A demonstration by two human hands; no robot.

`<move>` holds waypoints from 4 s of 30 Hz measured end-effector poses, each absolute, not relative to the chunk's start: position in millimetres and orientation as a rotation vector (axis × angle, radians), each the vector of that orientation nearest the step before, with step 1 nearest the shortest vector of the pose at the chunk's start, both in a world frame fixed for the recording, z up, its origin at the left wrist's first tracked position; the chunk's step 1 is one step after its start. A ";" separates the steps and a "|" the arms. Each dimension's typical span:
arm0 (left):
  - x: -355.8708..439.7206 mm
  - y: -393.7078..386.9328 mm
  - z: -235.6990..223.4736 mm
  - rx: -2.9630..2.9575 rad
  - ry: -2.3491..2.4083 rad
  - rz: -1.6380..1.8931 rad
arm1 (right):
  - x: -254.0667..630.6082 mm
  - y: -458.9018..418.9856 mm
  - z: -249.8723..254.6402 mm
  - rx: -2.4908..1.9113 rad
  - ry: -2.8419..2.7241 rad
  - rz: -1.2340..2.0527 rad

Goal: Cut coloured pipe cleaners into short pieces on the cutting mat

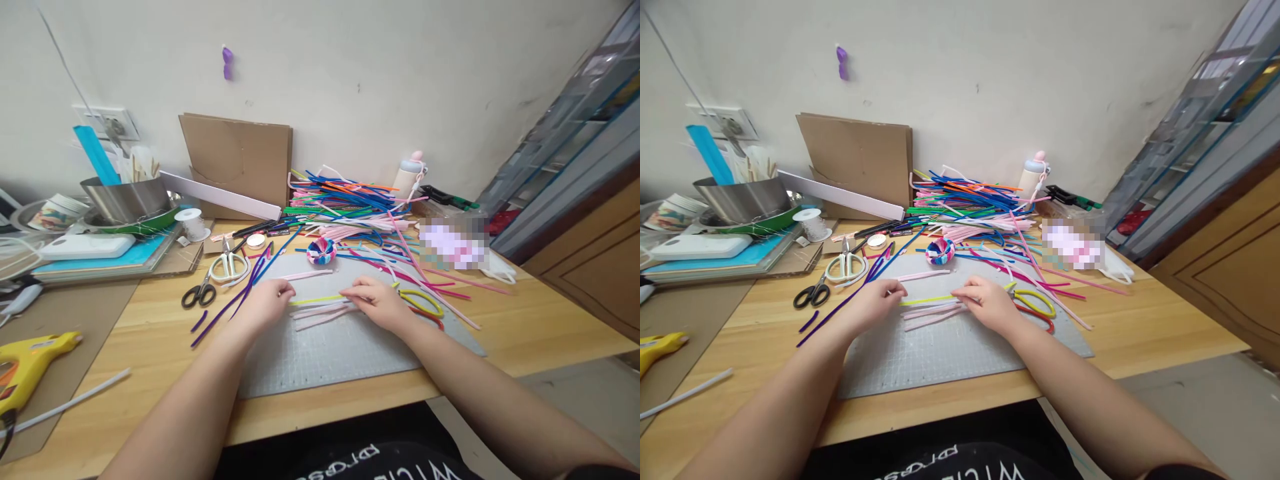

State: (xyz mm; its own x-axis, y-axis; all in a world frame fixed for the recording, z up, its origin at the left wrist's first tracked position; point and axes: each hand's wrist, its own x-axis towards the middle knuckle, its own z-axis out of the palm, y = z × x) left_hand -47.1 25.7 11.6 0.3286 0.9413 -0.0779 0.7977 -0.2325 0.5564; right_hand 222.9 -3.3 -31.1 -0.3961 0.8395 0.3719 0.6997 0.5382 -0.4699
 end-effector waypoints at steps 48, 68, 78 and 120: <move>-107.7 -171.4 -77.8 2.530 2.154 0.938 | 164.1 -96.2 -28.9 -1.082 -2.455 0.637; -108.3 -169.3 -80.4 2.537 2.144 0.977 | 167.9 -95.4 -26.1 -1.047 -2.662 0.505; -107.8 -168.0 -79.9 2.548 2.136 0.988 | 163.9 -82.5 -3.2 -0.784 -3.043 0.138; -102.6 -168.9 -77.4 2.530 2.157 1.019 | 125.0 -58.6 21.4 -0.216 -3.359 -0.220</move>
